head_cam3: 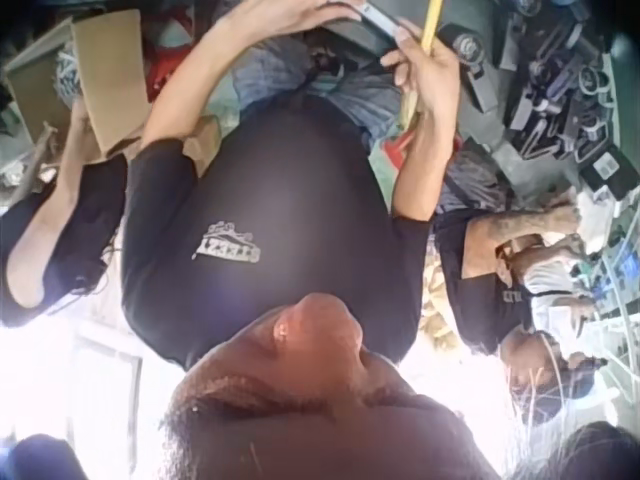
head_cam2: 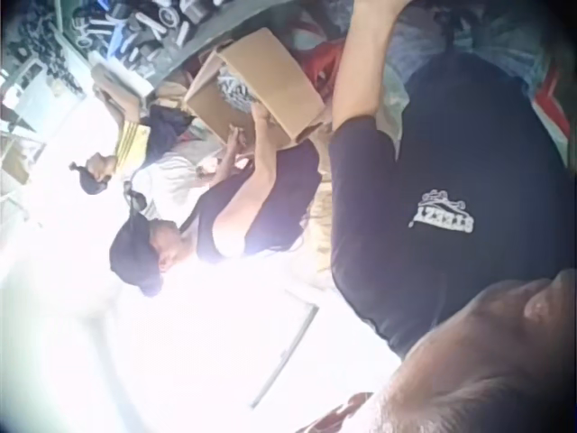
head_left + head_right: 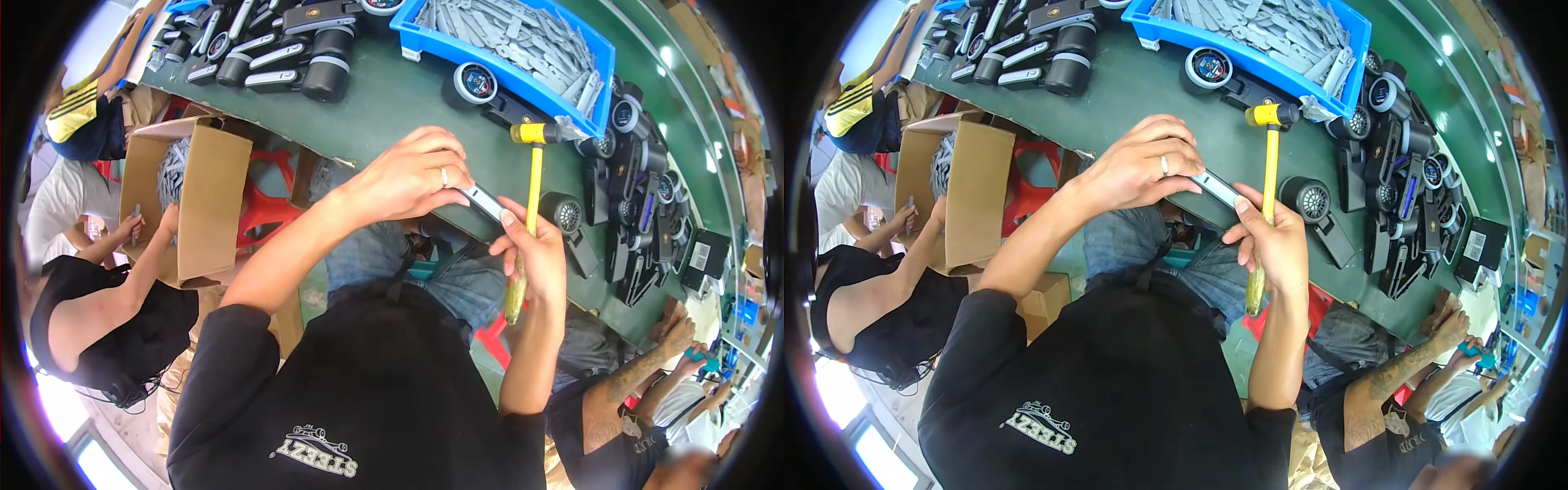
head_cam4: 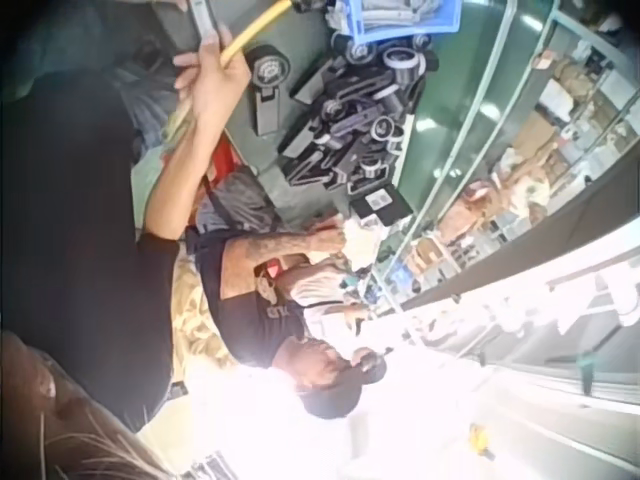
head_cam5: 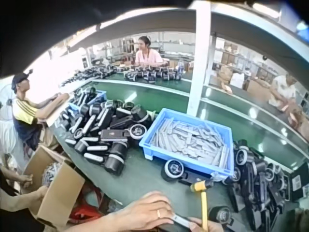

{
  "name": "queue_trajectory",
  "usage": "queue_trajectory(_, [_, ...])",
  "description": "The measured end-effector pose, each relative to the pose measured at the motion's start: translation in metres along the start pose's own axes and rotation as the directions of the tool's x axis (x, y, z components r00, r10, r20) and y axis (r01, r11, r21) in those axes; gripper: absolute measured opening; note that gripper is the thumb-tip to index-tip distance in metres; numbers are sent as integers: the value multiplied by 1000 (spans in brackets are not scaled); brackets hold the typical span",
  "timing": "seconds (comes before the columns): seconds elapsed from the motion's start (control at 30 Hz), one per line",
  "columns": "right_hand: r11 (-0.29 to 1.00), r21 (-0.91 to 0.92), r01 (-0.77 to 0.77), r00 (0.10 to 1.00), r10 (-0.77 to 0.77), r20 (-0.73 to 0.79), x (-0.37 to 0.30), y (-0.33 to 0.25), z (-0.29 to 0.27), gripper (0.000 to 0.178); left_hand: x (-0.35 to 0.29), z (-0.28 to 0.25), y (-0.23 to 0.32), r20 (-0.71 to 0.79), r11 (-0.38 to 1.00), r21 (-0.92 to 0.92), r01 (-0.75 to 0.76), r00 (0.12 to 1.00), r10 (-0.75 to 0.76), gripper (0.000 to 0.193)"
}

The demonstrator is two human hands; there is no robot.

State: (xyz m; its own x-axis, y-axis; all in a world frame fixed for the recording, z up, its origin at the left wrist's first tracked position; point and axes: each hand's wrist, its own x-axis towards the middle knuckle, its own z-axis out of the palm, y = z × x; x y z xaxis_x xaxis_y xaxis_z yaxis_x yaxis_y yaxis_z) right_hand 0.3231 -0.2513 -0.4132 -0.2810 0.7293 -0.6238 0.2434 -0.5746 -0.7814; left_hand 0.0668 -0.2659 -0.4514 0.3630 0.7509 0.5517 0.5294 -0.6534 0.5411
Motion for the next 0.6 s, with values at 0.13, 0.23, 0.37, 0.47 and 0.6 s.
queue_trajectory(0.13, [992, 126, -14, 999, 8, 43, 4, 4, 4, 43, -2, 0, -2, -17, 999, 35, -20, 1000, 21, 27])
queue_trajectory(0.23, [992, 124, 32, 999, -29, -33, 5, 10, 12, 37, -5, 2, -4, -30, 998, 49, -32, 999, 33, 27])
queue_trajectory(0.37, [992, 115, 51, 996, -43, -72, 5, 12, 14, 34, -6, -1, 0, -24, 993, 112, -30, 999, 33, 28])
queue_trajectory(0.47, [992, 105, 65, 995, -56, -80, 5, 13, 13, 34, 2, -4, 11, 19, 963, 266, -44, 999, 40, 27])
queue_trajectory(0.6, [991, 91, 97, 992, -89, -87, 4, 14, 13, 35, 15, 0, 12, 202, 895, 356, -269, 957, 207, 23])
